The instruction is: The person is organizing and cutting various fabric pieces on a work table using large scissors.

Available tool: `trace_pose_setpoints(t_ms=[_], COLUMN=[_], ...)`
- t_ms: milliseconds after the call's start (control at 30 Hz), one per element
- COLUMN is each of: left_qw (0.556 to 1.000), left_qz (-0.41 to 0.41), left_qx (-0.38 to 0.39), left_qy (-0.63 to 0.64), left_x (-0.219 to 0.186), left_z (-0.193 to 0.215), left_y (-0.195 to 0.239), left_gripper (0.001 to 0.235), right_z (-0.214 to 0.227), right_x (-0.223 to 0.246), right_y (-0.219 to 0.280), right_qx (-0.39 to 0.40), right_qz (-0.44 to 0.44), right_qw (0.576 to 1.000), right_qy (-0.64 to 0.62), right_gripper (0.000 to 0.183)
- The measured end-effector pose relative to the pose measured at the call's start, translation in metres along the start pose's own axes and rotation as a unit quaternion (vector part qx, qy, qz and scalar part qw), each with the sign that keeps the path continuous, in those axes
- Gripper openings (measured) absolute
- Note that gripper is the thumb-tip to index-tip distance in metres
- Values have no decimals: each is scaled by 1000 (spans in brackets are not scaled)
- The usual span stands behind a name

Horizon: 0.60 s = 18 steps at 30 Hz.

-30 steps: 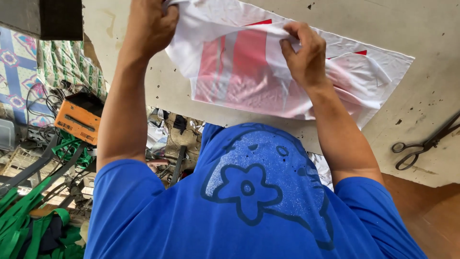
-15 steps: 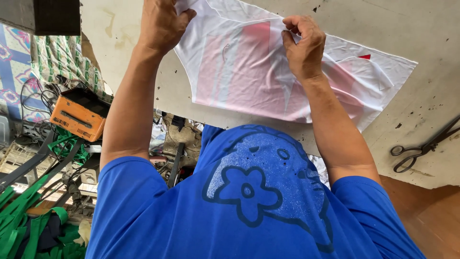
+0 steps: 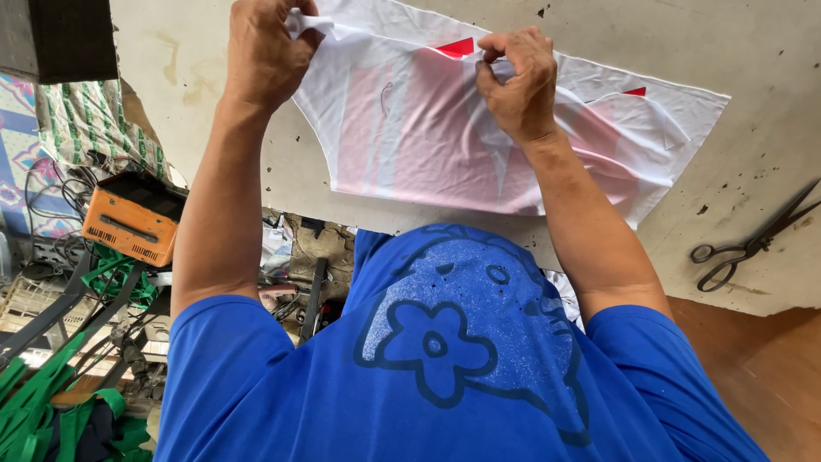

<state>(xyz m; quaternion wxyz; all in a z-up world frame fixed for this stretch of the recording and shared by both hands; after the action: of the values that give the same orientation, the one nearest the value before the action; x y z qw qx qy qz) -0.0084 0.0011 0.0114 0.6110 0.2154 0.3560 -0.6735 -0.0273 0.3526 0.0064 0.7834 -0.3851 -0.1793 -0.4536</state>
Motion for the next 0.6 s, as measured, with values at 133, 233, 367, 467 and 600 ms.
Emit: trace_pose_setpoints(t_ms=[133,233,367,467,600], left_qw=[998,989,989,980,981], left_qz=[66,106,71,145,158], left_qx=[-5,13,-37,19,15], left_qy=[16,-100,-121,-134,-113], left_x=[10,40,23,36,36], left_z=[-11,-29,-21,-26,-22], left_y=[0,5,-5,-3,-6], left_gripper=[46,69,45,68,51], right_z=[-2,-3,-4,-1,-2], right_x=[-6,-4,-6,-7,-5], right_y=[-3,-7,-10,-14,-17], right_qx=[-28,-10,11,23,42], right_qz=[-32,-50,-70,-106,-111], right_qw=[999,998,997,994,993], right_qy=[29,39,44,20,24], right_gripper=[28,30,33,32,33])
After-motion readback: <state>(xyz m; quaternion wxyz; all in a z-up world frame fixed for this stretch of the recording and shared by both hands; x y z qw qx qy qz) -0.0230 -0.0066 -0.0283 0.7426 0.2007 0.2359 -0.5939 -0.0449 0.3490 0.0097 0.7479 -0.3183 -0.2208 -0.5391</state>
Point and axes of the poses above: each hand's wrist, its own y-axis away from the middle knuckle, its own z-axis out of the back of the hand, x = y × z, the point moved 1 cm from there along -y, towards the middle knuckle, and after that the axes turned 9 degrees about -x, right-handed, at the moved point
